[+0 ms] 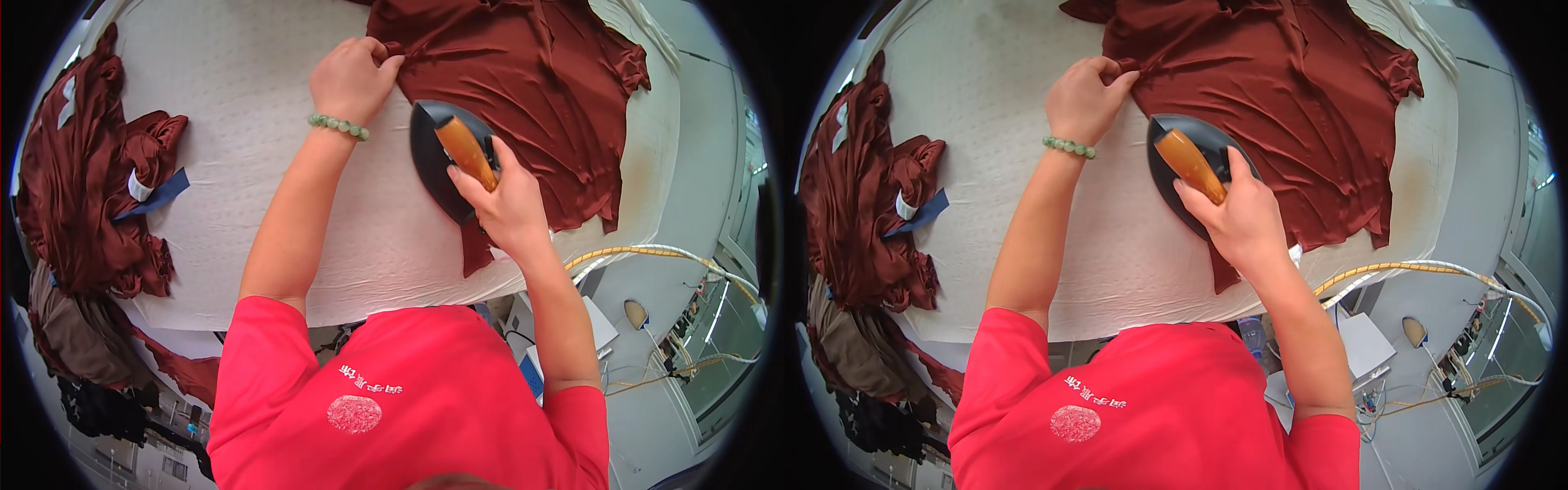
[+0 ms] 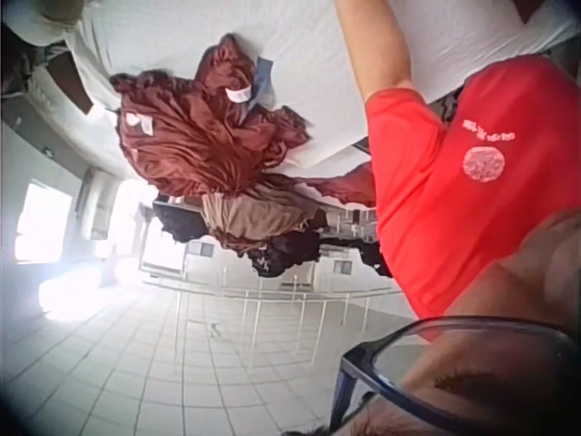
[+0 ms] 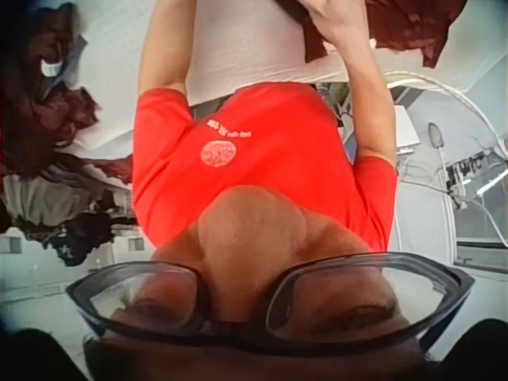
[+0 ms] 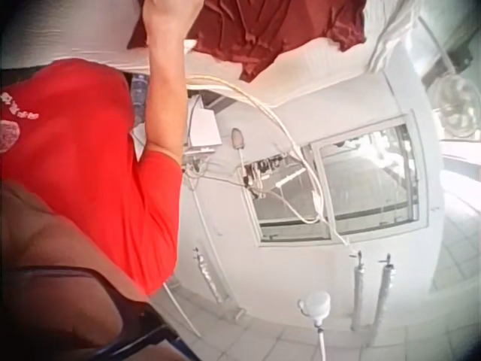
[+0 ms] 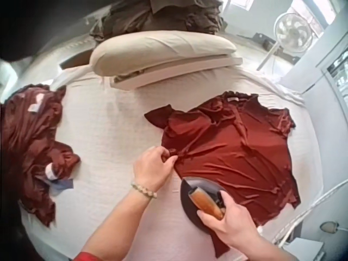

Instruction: Ironing and folding red shirts on an industrial pressing table.

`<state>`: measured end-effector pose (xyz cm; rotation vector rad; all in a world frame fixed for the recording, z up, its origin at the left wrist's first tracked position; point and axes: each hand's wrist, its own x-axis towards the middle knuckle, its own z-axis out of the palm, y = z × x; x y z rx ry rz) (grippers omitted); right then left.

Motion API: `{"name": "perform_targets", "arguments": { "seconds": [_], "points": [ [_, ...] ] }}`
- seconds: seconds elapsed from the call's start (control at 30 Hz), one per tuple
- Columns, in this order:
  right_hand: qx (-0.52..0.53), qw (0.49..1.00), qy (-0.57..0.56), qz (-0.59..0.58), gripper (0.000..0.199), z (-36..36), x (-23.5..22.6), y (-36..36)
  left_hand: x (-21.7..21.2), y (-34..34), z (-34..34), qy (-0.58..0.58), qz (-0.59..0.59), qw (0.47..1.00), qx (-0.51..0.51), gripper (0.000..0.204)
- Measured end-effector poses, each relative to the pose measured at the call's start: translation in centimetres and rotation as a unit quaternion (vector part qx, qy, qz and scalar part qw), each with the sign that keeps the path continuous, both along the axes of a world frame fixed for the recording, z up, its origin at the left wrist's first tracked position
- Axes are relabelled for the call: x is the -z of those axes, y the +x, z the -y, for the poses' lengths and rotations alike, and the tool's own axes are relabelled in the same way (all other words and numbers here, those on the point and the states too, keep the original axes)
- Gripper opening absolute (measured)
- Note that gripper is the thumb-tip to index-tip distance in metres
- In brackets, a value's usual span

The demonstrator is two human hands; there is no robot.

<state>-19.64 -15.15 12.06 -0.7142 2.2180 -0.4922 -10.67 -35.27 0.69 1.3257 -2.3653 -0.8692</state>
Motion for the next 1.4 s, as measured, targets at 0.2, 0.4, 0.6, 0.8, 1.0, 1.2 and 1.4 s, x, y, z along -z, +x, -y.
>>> {"name": "perform_targets", "arguments": {
  "seconds": [0.2, 0.4, 0.6, 0.8, 1.0, 1.2, 1.4],
  "points": [
    [-0.024, 1.0, -0.012, -0.014, 0.059, 4.1, 0.6, -0.9, 0.9, 0.4, 0.0, -0.038, -0.034, 0.999, 0.016, 0.024],
    [-0.011, 1.0, 0.013, 0.014, 0.059, 0.7, -0.4, -0.2, 1.6, 0.7, -0.3, -0.08, -0.066, 0.995, 0.011, 0.023],
    [0.002, 0.99, 0.142, 0.016, 0.066, -11.5, -1.8, 1.8, 1.8, 0.7, -0.5, -0.103, -0.054, 0.993, 0.025, 0.026],
    [-0.02, 0.969, 0.245, 0.036, 0.074, -20.6, -3.9, 4.2, 2.1, 0.4, -0.2, -0.117, -0.025, 0.992, 0.026, 0.034],
    [-0.038, 0.959, 0.272, 0.064, 0.078, -22.8, -6.3, 2.9, 2.1, 2.2, -1.4, -0.08, -0.046, 0.996, 0.006, 0.034],
    [0.115, 0.98, 0.161, 0.033, 0.078, -23.2, -4.5, 3.2, -0.2, 7.7, -10.7, 0.066, -0.114, 0.991, -0.004, 0.024],
    [-0.143, 0.968, 0.206, 0.019, 0.078, -20.5, -3.8, 3.5, -2.0, 12.1, -20.2, 0.198, -0.12, 0.972, -0.041, 0.017]
  ]
}}
